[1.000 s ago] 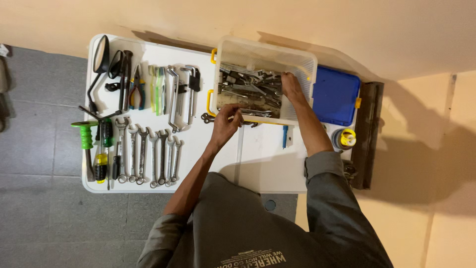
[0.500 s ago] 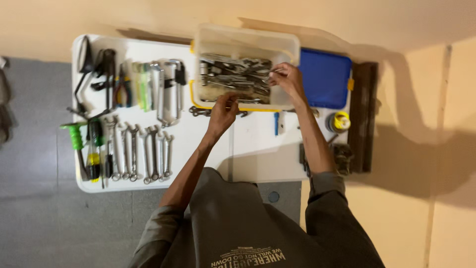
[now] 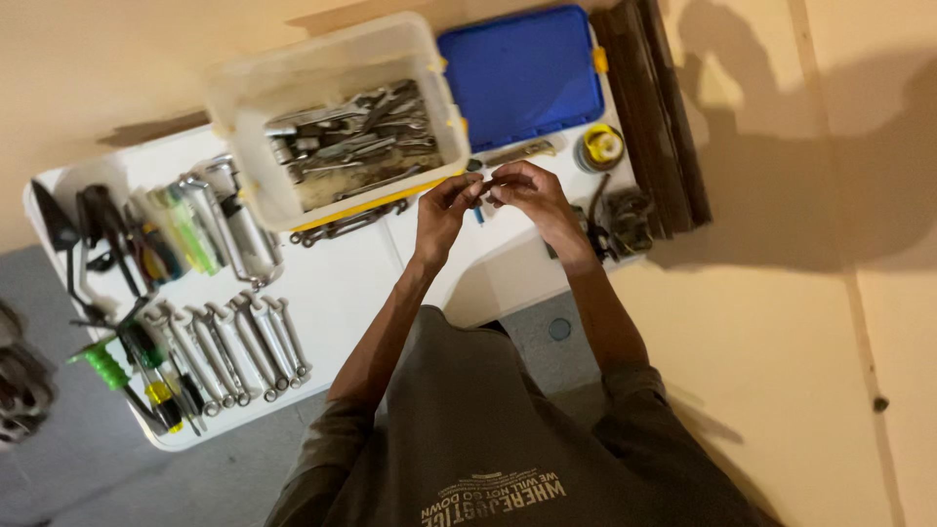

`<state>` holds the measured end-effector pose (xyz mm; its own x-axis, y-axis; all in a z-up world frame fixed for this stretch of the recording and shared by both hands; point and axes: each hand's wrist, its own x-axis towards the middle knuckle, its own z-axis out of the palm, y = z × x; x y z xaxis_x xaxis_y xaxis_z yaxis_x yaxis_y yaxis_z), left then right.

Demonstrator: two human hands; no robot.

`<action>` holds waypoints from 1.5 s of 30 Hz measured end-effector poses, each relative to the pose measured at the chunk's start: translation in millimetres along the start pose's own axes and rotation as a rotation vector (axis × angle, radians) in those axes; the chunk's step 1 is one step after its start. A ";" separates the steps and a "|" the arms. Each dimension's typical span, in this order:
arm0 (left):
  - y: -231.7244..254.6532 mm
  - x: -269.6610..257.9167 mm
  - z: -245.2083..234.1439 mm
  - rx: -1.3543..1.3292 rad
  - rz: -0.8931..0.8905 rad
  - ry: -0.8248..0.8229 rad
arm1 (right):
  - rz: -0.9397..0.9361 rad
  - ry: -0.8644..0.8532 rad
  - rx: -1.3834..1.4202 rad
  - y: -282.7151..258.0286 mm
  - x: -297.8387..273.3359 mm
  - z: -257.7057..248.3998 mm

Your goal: The person sorts wrenches and other hand tools out of a plastic storage bin and arranges them in neat rows on a white folding table, occasionally picking up individual tools to reposition them. The bin is emptied gradually as the tools are laid out by type.

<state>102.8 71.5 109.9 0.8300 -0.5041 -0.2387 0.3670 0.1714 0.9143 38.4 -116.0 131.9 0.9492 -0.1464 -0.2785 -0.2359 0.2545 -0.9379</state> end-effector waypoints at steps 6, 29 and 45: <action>-21.1 6.2 40.4 0.033 -0.161 -0.125 | -0.114 0.181 -0.161 20.4 -51.2 -38.6; -156.5 25.0 124.1 0.347 -0.349 -0.240 | 0.086 0.964 -0.538 223.3 -127.4 -180.8; -158.0 26.6 89.4 0.337 -0.088 -0.203 | -0.269 0.836 -0.606 162.8 -88.7 -152.1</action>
<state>29.4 -44.6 -11.6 0.6897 -0.6669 -0.2821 0.2465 -0.1501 0.9574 -115.8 -206.9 -27.5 0.5959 -0.7947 0.1153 -0.3224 -0.3683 -0.8720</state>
